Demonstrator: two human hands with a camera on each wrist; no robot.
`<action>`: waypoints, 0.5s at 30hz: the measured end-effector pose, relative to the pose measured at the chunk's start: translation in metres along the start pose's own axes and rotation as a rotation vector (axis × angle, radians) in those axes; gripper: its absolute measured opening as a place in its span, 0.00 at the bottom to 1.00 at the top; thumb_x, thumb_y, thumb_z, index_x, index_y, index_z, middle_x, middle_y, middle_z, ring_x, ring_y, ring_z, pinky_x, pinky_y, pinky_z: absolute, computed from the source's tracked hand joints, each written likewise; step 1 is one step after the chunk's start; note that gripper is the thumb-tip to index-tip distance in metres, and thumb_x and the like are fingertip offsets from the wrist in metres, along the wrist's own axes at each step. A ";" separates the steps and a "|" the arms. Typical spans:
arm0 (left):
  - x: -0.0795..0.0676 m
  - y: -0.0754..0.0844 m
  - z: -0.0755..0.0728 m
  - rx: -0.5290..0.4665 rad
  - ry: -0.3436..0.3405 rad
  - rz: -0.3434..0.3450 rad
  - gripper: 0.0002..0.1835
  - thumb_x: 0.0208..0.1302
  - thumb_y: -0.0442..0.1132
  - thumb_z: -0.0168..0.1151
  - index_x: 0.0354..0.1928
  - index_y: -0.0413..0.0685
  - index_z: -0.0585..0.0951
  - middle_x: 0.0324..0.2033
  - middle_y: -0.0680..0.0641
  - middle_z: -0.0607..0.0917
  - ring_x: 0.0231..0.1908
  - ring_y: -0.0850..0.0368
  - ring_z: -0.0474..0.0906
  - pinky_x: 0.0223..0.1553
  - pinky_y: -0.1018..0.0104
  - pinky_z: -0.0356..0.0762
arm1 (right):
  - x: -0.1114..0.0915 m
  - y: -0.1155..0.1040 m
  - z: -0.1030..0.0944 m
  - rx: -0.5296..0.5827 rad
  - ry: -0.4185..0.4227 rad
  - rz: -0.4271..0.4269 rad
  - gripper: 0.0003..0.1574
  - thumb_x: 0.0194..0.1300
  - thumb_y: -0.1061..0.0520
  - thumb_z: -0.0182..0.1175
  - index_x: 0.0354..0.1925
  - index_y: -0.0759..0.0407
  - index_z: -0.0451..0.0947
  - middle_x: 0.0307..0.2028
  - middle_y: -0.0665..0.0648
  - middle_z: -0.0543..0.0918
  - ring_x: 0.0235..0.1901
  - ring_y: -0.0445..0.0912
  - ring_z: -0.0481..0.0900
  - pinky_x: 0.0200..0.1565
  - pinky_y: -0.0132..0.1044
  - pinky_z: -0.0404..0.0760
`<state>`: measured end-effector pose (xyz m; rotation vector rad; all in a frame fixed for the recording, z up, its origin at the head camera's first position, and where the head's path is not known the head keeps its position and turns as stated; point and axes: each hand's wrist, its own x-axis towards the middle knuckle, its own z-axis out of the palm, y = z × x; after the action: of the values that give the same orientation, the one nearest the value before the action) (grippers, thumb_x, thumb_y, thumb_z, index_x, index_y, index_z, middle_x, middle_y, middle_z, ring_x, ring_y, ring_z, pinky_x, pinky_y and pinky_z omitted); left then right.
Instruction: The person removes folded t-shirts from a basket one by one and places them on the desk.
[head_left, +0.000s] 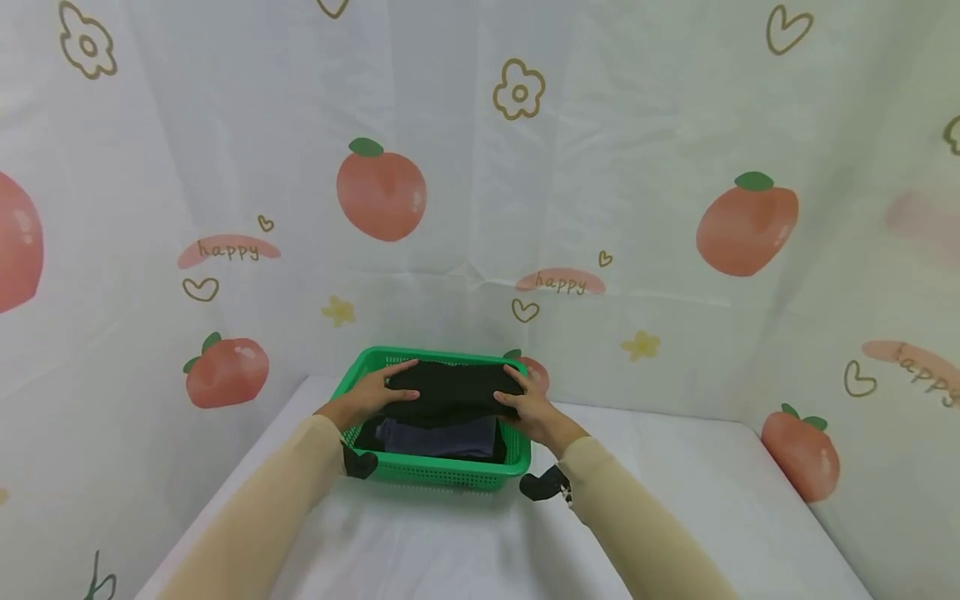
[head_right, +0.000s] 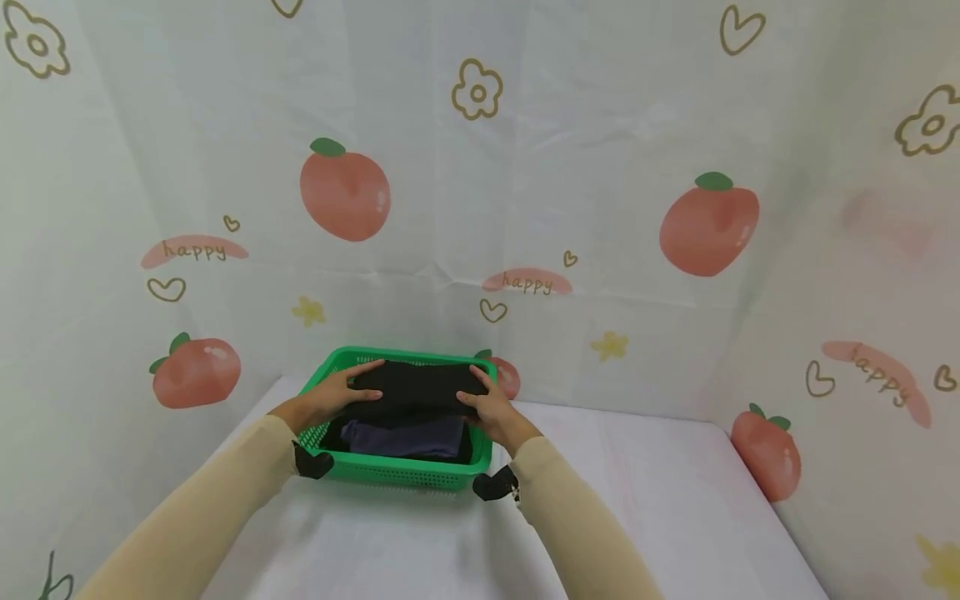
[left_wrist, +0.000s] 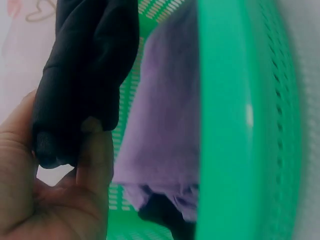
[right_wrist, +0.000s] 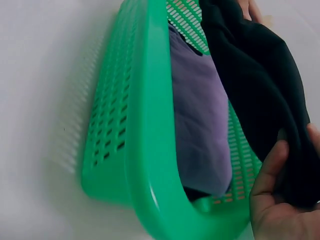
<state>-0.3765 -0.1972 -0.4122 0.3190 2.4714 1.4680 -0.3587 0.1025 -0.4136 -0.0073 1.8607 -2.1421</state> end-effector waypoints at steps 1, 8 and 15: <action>0.002 0.002 0.002 -0.028 -0.018 0.001 0.43 0.65 0.48 0.66 0.77 0.61 0.56 0.78 0.39 0.41 0.75 0.31 0.37 0.68 0.31 0.51 | -0.001 -0.001 -0.003 -0.003 -0.003 -0.001 0.42 0.73 0.66 0.52 0.78 0.47 0.50 0.78 0.63 0.37 0.42 0.45 0.75 0.39 0.35 0.74; 0.009 0.019 0.018 -0.234 -0.131 0.031 0.43 0.69 0.40 0.63 0.79 0.60 0.51 0.77 0.39 0.39 0.75 0.34 0.42 0.69 0.36 0.54 | -0.010 -0.009 -0.029 0.010 -0.060 -0.041 0.43 0.74 0.67 0.49 0.79 0.47 0.45 0.76 0.67 0.40 0.65 0.56 0.64 0.64 0.49 0.67; 0.019 0.040 0.046 -0.269 -0.107 0.109 0.40 0.69 0.38 0.62 0.78 0.60 0.55 0.77 0.40 0.48 0.73 0.37 0.53 0.68 0.42 0.62 | -0.020 -0.016 -0.058 0.039 -0.048 -0.051 0.45 0.75 0.67 0.48 0.79 0.46 0.41 0.76 0.66 0.43 0.56 0.47 0.67 0.53 0.37 0.70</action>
<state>-0.3778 -0.1348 -0.3999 0.4703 2.1710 1.7530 -0.3548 0.1653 -0.4035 -0.0986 1.8100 -2.1923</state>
